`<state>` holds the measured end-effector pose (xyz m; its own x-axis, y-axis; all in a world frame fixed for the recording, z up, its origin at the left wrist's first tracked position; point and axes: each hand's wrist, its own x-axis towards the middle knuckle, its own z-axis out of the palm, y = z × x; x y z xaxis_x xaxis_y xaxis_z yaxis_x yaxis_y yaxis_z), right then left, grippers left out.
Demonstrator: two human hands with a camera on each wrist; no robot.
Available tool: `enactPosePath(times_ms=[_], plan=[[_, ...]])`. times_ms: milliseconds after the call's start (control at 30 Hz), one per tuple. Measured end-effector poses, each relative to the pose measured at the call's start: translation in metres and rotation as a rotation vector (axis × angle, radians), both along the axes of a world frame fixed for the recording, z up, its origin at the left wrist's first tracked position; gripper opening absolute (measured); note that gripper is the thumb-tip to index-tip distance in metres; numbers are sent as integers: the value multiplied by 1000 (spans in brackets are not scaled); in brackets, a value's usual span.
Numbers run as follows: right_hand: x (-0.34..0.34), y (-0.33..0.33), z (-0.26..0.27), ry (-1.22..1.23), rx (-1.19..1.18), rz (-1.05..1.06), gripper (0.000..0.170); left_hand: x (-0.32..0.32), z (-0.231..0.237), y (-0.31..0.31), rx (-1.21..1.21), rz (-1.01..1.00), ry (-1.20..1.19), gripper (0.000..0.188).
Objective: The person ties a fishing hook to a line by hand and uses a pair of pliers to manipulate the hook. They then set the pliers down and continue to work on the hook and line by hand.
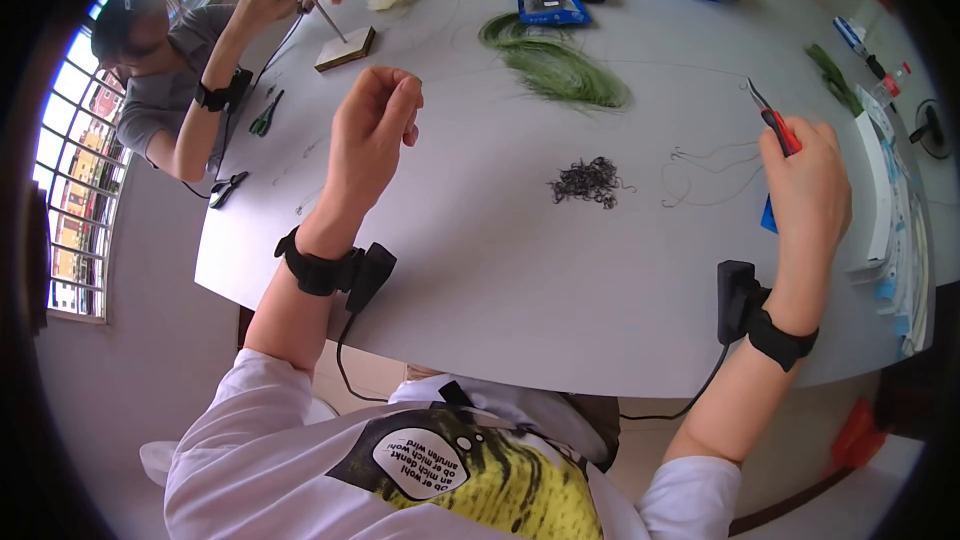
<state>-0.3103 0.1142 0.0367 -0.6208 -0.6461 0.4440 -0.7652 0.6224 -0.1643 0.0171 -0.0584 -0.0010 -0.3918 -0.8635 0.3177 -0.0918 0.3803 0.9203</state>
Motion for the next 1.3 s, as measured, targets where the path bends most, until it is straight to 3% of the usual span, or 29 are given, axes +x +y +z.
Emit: enactPosePath(times_ms=[467, 533, 600, 733, 833, 1200, 1300], plan=[[15, -5, 0, 2, 64, 10, 30, 6, -7, 3, 130, -62, 95, 17], [28, -9, 4, -50, -207, 422, 25, 8, -6, 4, 157, -65, 118, 18], [65, -14, 10, -264, -245, 636, 23, 7, -5, 6, 259, -139, 169, 18], [106, -16, -5, -526, 82, 1053, 27, 3, -3, 15, 362, -195, 203, 17], [130, -15, -16, -450, 215, 1153, 25, 1, -4, 22, 436, -211, 192, 16], [141, -19, -31, -196, 193, 1201, 30, 0, -1, 37, 291, -320, 165, 11], [138, -25, -25, -348, -106, 1057, 26, 1, 2, 39, 240, -338, 136, 9]])
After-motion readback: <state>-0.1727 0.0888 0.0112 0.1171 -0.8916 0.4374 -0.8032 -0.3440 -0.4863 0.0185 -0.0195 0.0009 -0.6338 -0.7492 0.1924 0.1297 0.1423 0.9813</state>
